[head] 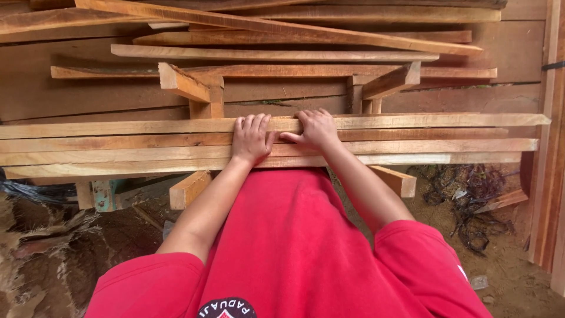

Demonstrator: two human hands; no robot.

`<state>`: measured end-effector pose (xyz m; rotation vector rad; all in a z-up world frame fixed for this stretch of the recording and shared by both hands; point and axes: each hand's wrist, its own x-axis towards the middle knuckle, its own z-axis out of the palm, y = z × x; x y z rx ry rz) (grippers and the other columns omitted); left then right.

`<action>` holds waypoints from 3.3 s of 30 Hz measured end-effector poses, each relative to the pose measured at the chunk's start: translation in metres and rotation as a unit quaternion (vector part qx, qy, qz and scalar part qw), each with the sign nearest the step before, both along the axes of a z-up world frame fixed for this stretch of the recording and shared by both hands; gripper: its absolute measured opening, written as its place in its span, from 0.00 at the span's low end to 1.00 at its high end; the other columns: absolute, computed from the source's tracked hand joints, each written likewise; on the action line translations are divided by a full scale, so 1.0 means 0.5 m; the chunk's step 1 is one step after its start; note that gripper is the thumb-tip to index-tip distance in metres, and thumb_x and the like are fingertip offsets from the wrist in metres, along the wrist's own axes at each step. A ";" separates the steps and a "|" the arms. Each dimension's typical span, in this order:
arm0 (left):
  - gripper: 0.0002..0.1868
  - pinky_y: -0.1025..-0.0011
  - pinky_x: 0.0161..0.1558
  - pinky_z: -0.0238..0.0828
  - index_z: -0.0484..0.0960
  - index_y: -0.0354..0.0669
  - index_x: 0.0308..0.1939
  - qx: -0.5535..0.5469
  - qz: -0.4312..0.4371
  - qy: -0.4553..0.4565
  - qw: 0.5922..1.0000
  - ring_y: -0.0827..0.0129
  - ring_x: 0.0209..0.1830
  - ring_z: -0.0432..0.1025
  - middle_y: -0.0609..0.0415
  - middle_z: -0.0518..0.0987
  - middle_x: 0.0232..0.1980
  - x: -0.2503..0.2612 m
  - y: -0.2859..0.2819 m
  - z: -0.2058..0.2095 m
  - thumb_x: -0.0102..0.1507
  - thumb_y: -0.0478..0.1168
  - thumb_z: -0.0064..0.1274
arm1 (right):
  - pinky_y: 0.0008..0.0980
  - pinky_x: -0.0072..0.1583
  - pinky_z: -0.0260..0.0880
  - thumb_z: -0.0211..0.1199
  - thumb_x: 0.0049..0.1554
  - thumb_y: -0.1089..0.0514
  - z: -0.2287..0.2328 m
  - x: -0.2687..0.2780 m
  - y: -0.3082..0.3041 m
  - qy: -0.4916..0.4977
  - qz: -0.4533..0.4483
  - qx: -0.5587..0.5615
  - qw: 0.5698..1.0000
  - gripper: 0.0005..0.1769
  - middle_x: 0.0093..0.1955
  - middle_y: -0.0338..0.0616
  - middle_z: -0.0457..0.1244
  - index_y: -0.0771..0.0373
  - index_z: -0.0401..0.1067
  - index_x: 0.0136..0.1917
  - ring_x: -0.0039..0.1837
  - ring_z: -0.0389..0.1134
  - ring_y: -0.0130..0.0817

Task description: Sorting and bundling wooden planks in a workshop.

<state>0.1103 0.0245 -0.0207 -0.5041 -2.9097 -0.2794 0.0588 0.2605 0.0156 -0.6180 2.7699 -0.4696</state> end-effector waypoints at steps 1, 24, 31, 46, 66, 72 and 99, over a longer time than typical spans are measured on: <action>0.27 0.56 0.63 0.57 0.75 0.51 0.62 -0.001 0.004 0.005 1.000 0.64 0.58 0.69 0.55 0.76 0.55 -0.007 0.003 -0.004 0.69 0.62 0.35 | 0.52 0.69 0.62 0.59 0.51 0.18 0.018 -0.021 -0.001 0.005 0.004 -0.001 1.000 0.41 0.54 0.41 0.72 0.52 0.75 0.59 0.60 0.74 0.43; 0.24 0.59 0.60 0.58 0.76 0.54 0.57 0.017 0.012 -0.052 0.998 0.66 0.57 0.70 0.58 0.77 0.52 -0.007 0.000 0.012 0.64 0.60 0.44 | 0.48 0.59 0.74 0.56 0.48 0.14 0.104 -0.074 -0.022 -0.170 0.058 0.058 0.982 0.45 0.55 0.42 0.72 0.50 0.78 0.60 0.60 0.73 0.45; 0.23 0.59 0.61 0.58 0.75 0.55 0.57 0.013 0.021 -0.065 0.998 0.67 0.57 0.70 0.59 0.77 0.52 -0.002 -0.002 0.011 0.64 0.59 0.45 | 0.43 0.65 0.62 0.62 0.50 0.22 0.053 0.003 -0.013 -0.031 0.053 0.011 0.998 0.42 0.61 0.37 0.66 0.51 0.68 0.67 0.68 0.65 0.38; 0.30 0.53 0.62 0.58 0.75 0.47 0.55 -0.022 0.032 -0.044 0.998 0.59 0.57 0.71 0.50 0.78 0.53 -0.006 0.028 0.021 0.67 0.66 0.40 | 0.45 0.65 0.62 0.63 0.28 0.08 0.044 -0.016 -0.016 -0.111 0.088 0.117 0.983 0.69 0.65 0.34 0.60 0.46 0.60 0.72 0.72 0.60 0.38; 0.67 0.21 0.72 0.33 0.54 0.53 0.80 -0.180 -0.122 -0.190 0.957 0.39 0.84 0.30 0.49 0.43 0.86 0.064 0.014 0.087 0.45 0.74 0.66 | 0.51 0.72 0.64 0.41 0.48 0.10 0.133 -0.106 -0.089 -0.359 0.054 0.128 0.923 0.56 0.66 0.53 0.67 0.50 0.73 0.68 0.73 0.64 0.51; 0.66 0.24 0.74 0.32 0.57 0.52 0.79 -0.178 -0.122 -0.154 0.964 0.42 0.84 0.34 0.49 0.47 0.85 0.081 0.009 0.043 0.44 0.74 0.65 | 0.52 0.71 0.63 0.43 0.48 0.08 0.067 -0.102 -0.085 -0.347 0.048 0.117 0.929 0.53 0.68 0.50 0.66 0.39 0.69 0.72 0.74 0.63 0.49; 0.59 0.36 0.76 0.34 0.54 0.50 0.80 -0.051 -0.039 -0.212 0.975 0.47 0.82 0.44 0.55 0.50 0.84 0.063 0.036 0.095 0.56 0.82 0.43 | 0.57 0.67 0.66 0.56 0.54 0.19 0.125 -0.099 0.027 -0.258 0.021 0.062 0.964 0.48 0.70 0.50 0.64 0.50 0.65 0.75 0.71 0.65 0.54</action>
